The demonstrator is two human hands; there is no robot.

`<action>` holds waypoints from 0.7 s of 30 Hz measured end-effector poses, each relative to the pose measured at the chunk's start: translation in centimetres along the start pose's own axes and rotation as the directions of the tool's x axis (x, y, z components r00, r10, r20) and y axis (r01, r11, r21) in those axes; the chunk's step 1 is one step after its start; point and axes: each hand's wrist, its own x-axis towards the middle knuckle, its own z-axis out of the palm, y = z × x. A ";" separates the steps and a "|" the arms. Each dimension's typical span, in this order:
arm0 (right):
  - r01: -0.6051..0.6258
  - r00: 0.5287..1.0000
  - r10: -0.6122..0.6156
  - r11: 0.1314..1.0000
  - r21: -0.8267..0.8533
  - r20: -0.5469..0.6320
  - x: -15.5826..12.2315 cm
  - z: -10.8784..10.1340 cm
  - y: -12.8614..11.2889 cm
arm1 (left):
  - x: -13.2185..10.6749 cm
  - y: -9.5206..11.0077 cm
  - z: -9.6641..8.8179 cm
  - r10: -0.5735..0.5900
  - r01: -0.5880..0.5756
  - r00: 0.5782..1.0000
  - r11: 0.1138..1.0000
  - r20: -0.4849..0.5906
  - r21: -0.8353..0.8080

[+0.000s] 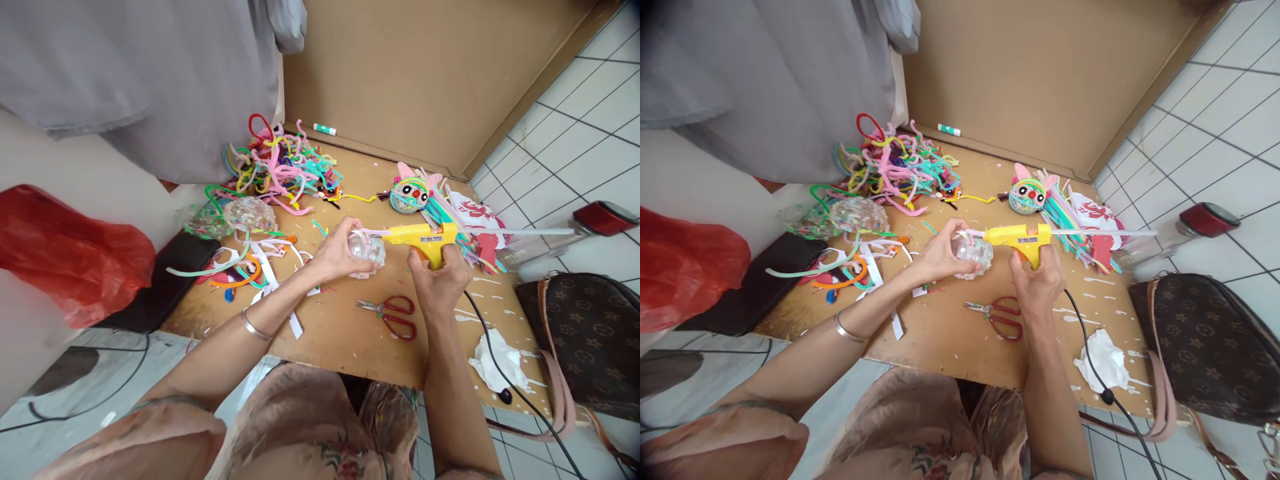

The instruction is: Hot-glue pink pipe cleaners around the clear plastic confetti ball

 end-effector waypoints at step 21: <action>-0.001 0.997 0.001 1.000 0.003 0.082 0.1 -0.5 -0.4 | 0.0 0.2 -0.1 0.028 -0.028 1.000 0.999 0.011 0.017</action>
